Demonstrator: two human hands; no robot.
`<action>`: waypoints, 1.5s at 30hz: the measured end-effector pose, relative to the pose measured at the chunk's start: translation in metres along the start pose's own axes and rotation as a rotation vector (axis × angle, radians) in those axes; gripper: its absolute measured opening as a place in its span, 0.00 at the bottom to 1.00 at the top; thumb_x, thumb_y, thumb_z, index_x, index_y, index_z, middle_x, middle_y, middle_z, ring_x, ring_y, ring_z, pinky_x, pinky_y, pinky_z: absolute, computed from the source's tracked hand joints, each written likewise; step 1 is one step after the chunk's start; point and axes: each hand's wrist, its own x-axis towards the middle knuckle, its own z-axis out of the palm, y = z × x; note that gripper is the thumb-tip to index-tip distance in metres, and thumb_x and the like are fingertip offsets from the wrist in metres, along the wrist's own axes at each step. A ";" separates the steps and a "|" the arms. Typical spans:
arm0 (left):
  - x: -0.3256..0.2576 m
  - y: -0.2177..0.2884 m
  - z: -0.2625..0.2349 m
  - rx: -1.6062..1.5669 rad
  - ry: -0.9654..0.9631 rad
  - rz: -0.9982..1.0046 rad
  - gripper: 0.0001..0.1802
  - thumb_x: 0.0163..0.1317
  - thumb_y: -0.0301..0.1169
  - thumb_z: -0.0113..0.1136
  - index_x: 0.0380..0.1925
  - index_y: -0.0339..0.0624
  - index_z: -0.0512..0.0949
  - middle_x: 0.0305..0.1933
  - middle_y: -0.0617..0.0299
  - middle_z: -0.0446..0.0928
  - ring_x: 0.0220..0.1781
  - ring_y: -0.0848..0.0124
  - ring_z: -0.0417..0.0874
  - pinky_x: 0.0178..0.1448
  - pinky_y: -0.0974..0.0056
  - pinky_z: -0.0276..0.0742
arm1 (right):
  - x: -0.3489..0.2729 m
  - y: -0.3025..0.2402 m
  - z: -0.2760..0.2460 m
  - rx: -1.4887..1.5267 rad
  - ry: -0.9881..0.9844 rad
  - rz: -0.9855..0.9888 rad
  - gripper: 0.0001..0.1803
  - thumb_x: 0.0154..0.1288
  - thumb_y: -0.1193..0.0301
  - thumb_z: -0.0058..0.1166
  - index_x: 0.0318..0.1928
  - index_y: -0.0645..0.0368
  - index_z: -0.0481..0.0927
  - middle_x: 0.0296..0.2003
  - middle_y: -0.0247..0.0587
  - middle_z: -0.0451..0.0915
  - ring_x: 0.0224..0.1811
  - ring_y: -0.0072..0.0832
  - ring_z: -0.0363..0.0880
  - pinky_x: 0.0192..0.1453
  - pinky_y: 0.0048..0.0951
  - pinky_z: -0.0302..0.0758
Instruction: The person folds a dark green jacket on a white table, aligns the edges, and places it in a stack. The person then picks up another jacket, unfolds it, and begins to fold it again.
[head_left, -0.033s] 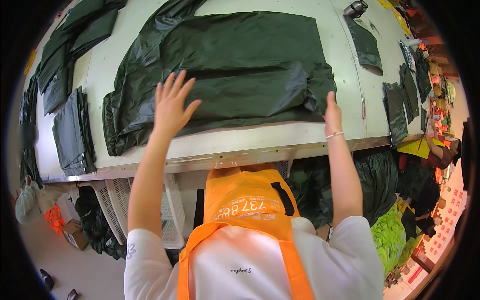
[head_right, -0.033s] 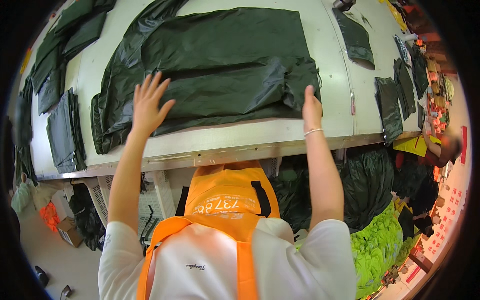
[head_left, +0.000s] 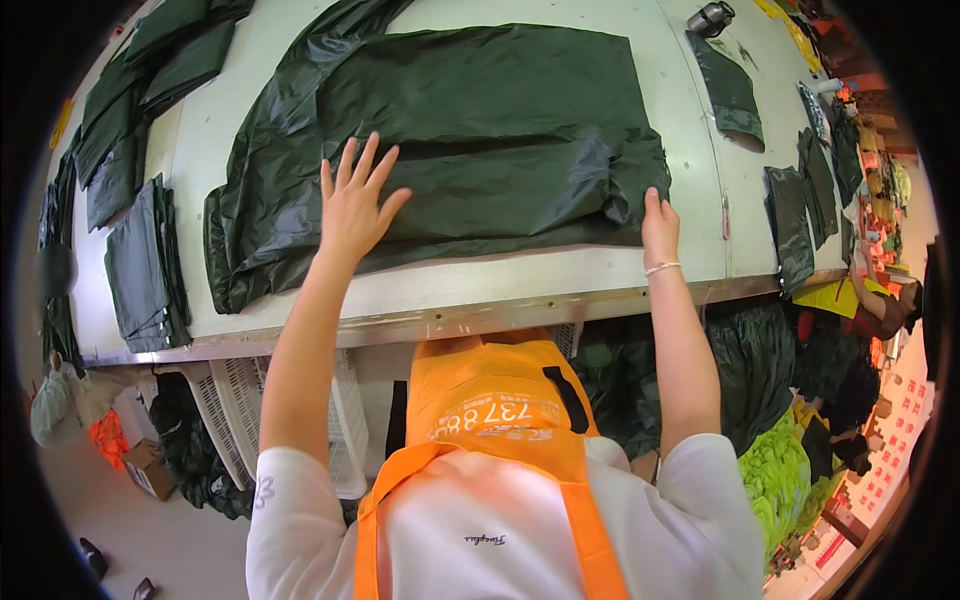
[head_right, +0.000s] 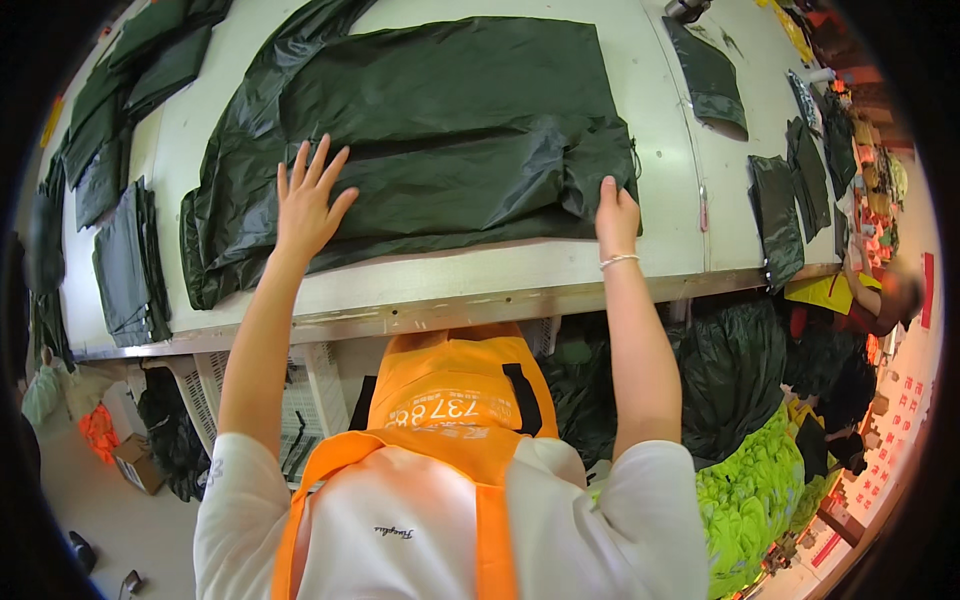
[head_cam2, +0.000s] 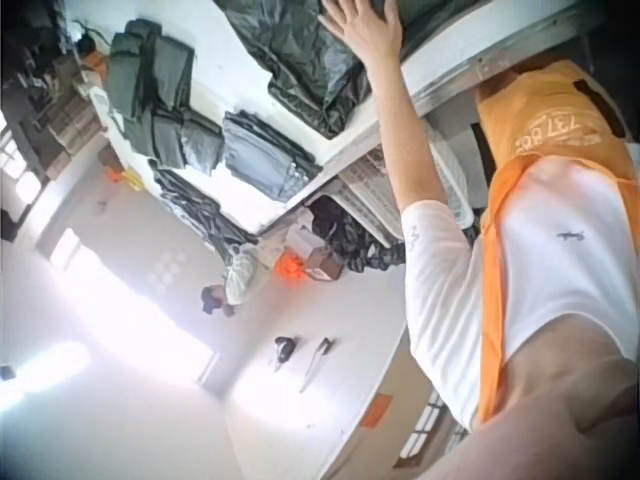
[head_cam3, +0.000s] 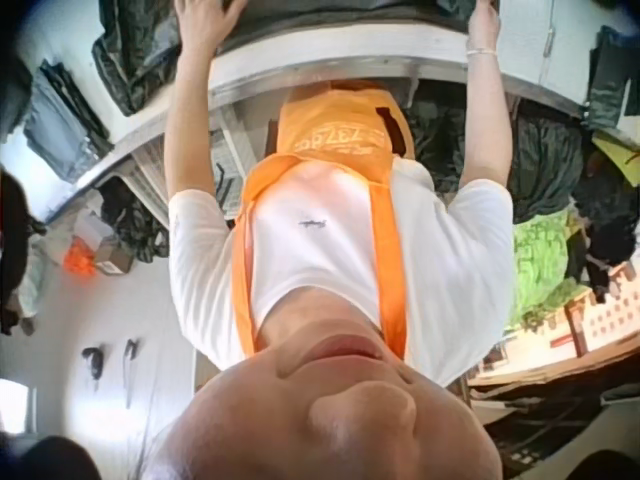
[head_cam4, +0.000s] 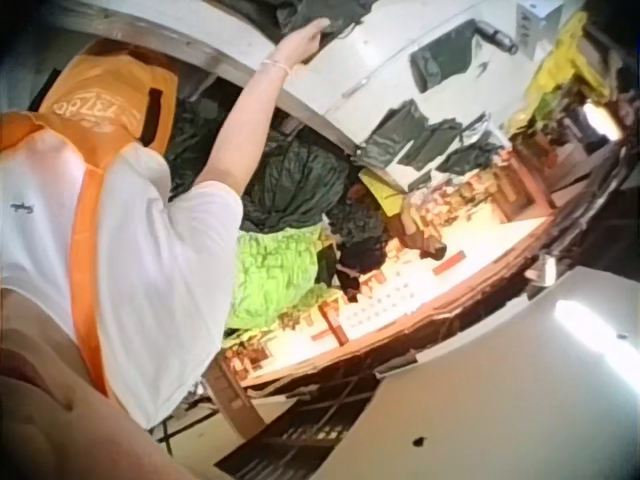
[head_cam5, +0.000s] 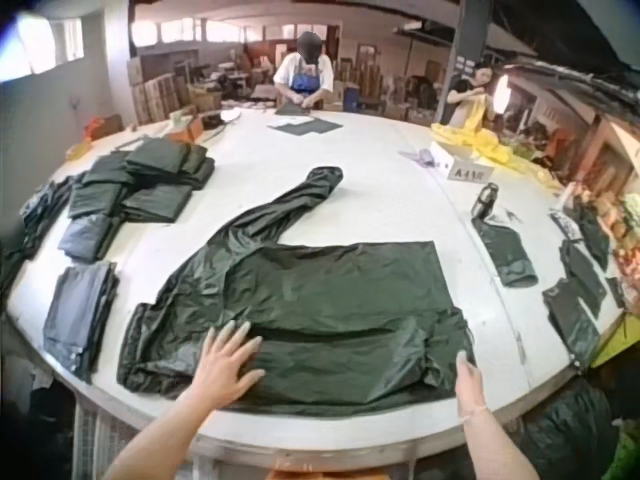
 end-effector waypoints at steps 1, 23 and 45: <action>0.008 0.000 0.023 0.051 0.006 -0.052 0.32 0.62 0.55 0.49 0.65 0.61 0.63 0.74 0.65 0.52 0.74 0.53 0.50 0.70 0.36 0.43 | 0.000 -0.008 -0.003 -0.124 -0.005 -0.168 0.29 0.70 0.50 0.42 0.23 0.64 0.66 0.21 0.51 0.72 0.25 0.40 0.67 0.34 0.37 0.67; 0.000 -0.073 0.035 -0.198 -0.193 -0.294 0.39 0.56 0.53 0.59 0.65 0.49 0.62 0.70 0.54 0.57 0.72 0.53 0.54 0.72 0.43 0.47 | 0.132 0.001 0.042 -0.598 -0.632 -0.670 0.25 0.65 0.64 0.49 0.62 0.54 0.68 0.64 0.47 0.63 0.67 0.49 0.59 0.70 0.51 0.51; 0.218 -0.225 -0.003 0.249 -0.086 -0.468 0.19 0.54 0.45 0.55 0.37 0.43 0.80 0.34 0.50 0.80 0.41 0.49 0.79 0.42 0.50 0.73 | 0.253 -0.153 0.171 -0.753 -0.372 -0.994 0.11 0.52 0.80 0.55 0.37 0.58 0.73 0.36 0.45 0.76 0.40 0.44 0.75 0.44 0.41 0.71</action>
